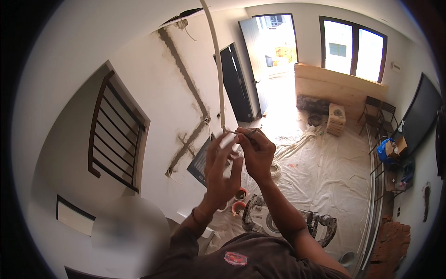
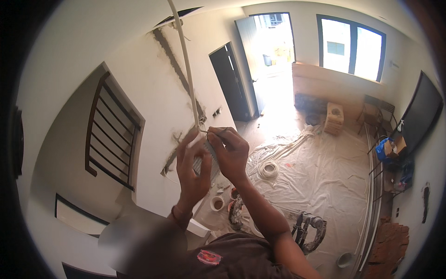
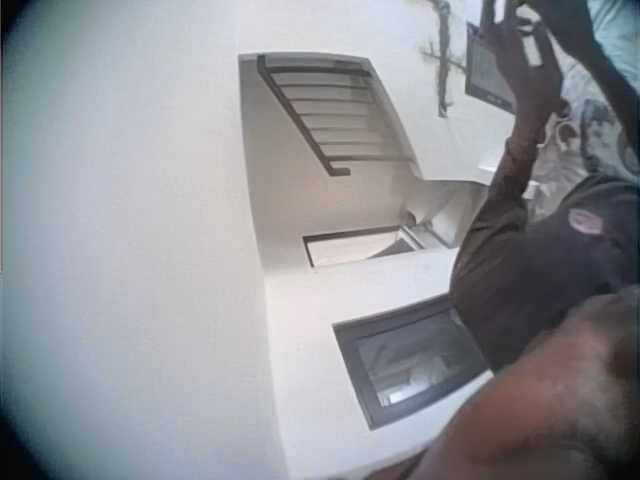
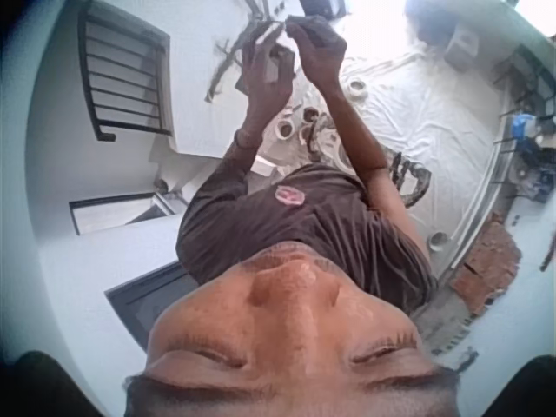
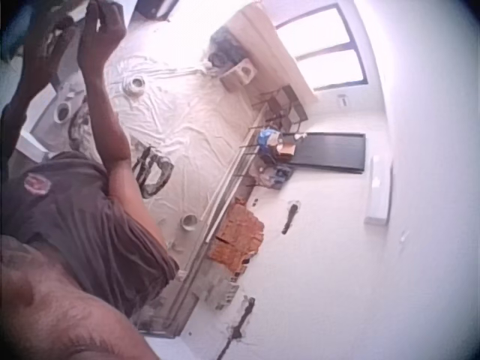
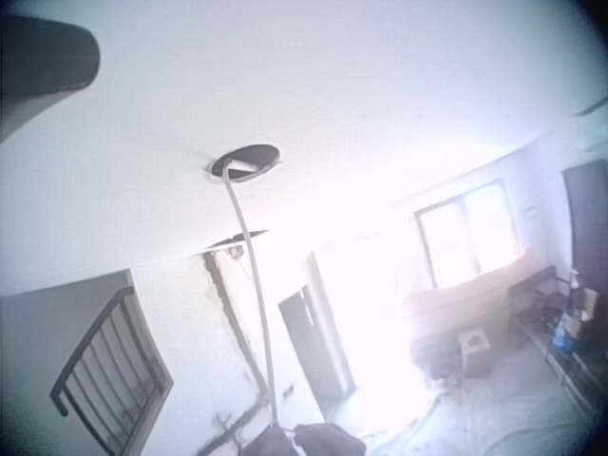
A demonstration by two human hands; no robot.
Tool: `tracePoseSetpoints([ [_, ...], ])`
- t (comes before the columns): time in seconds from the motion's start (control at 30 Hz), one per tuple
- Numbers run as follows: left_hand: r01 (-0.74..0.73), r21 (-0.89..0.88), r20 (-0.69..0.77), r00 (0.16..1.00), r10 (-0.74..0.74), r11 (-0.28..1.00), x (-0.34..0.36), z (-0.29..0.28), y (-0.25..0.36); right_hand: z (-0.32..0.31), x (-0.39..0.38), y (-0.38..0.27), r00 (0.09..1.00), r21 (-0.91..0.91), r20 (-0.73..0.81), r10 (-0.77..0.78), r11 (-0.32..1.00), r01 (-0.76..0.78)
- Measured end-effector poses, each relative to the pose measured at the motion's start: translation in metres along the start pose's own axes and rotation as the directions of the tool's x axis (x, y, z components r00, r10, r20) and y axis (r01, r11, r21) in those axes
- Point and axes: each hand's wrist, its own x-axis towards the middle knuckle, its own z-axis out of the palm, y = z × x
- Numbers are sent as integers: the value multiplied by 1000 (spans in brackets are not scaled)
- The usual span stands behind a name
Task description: The person stands on a ladder, strips the ends of wires extending from a ceiling hole with pliers, and connects them to a recessed light fixture using a screwdriver.
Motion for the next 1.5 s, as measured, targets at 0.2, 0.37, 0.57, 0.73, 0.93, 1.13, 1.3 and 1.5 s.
tracePoseSetpoints([
  [0.2,-105,57,70,992,101,993,20,3,-24,-1,-4,-7,999,25,-3,-34,999,34],
  [0.37,-68,83,75,995,62,994,26,15,-25,-10,6,-4,995,164,65,82,982,-92],
  [0.57,-145,139,48,989,139,980,35,16,-23,-9,18,-9,881,-372,-25,-473,822,431],
  [0.73,-84,100,18,996,83,991,35,16,-17,-10,18,-14,959,-185,-53,-277,947,263],
  [0.93,-67,92,19,998,65,993,32,11,-15,-25,15,-5,990,78,111,-89,994,80],
  [1.13,-61,183,-16,998,65,981,33,2,-27,-40,11,7,959,666,153,237,693,-277],
  [1.3,-33,121,-3,999,34,992,34,2,-28,-31,20,-3,972,282,230,51,952,-117],
  [1.5,-55,146,56,997,48,988,41,16,-30,-54,43,-26,922,-302,376,-89,929,212],
])
